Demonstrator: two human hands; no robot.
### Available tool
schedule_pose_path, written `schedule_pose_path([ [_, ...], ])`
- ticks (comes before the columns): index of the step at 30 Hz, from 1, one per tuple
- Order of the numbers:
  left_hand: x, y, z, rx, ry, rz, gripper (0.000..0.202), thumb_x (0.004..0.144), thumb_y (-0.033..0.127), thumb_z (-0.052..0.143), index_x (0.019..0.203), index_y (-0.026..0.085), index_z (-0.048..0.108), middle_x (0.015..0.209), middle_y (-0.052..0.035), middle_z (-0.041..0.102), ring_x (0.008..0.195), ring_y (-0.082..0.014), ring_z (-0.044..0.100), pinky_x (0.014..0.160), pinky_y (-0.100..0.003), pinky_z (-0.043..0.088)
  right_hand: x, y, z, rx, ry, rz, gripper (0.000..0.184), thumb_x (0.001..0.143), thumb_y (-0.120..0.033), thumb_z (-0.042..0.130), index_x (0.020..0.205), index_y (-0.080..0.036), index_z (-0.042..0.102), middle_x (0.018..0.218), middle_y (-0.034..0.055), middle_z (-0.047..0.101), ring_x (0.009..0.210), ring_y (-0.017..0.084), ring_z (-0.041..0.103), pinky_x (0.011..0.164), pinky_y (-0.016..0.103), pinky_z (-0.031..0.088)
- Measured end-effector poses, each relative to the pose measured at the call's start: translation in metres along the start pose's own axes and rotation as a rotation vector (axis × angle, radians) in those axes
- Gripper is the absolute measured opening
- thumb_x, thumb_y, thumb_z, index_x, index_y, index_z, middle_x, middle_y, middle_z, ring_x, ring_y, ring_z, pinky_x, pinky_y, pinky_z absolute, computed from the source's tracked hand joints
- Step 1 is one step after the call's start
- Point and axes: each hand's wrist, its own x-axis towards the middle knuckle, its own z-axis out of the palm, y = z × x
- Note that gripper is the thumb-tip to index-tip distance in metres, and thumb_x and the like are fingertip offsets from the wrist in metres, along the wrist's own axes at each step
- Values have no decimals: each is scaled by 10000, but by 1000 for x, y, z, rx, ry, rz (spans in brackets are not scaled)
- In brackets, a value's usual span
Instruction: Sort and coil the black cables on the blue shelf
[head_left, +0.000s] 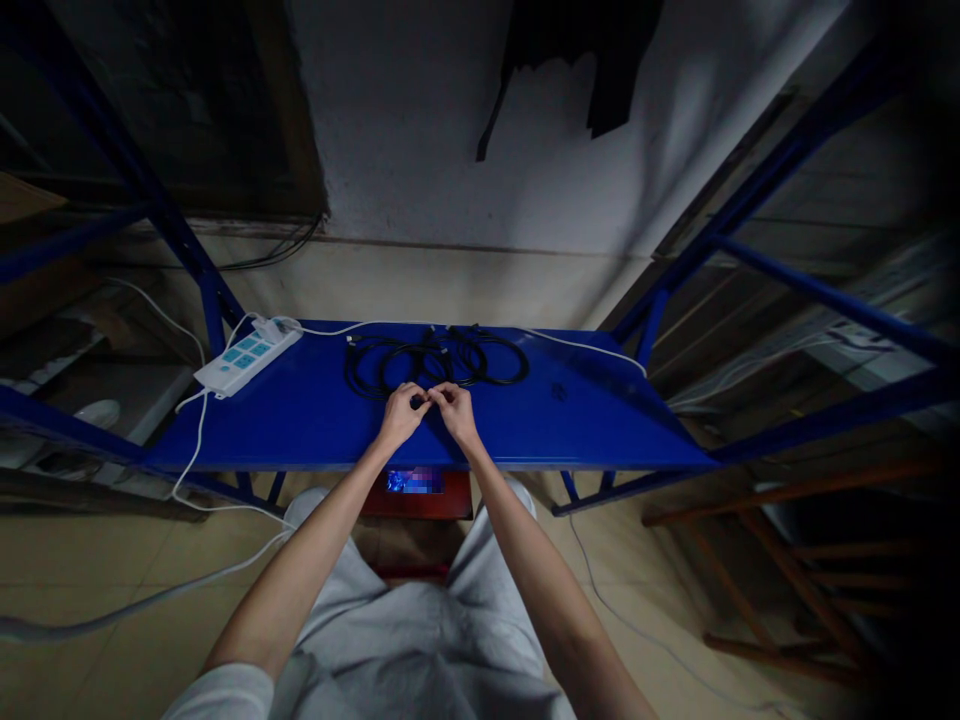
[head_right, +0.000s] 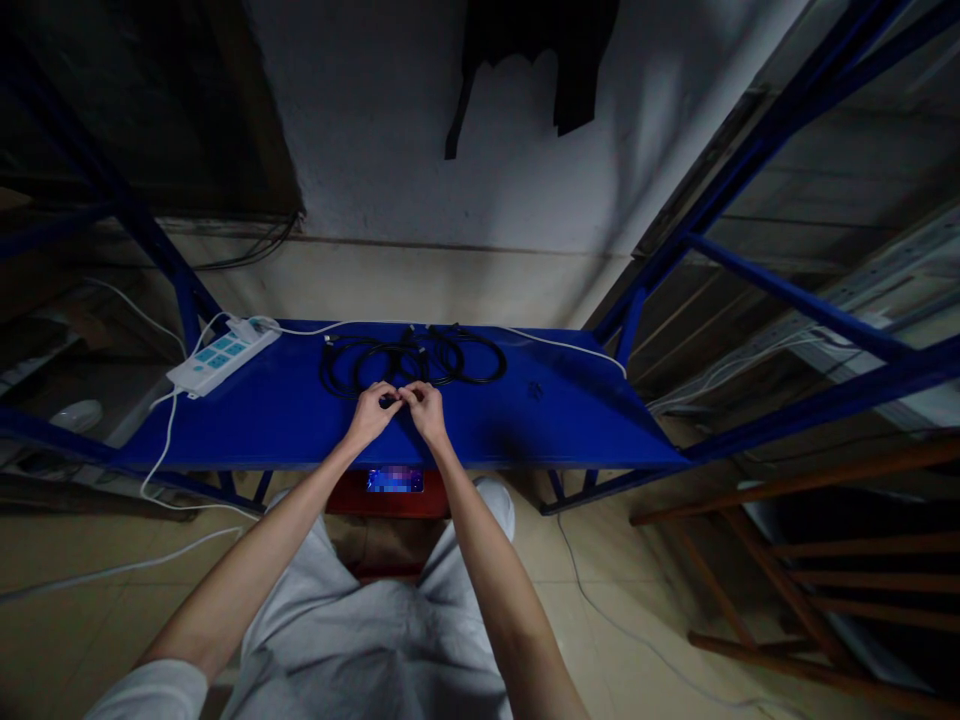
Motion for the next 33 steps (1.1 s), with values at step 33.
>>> schedule_pose_path([
  [33,-1,2,-8,-185,146,-108,87,892,228,633,905,196,714,1022,-59,759,969,-202,721,920,-324,535,-4,-9,2,-51,15,11,179,803,-370,711,841,-200,757,851,54,705,661,159,541,659,302,441],
])
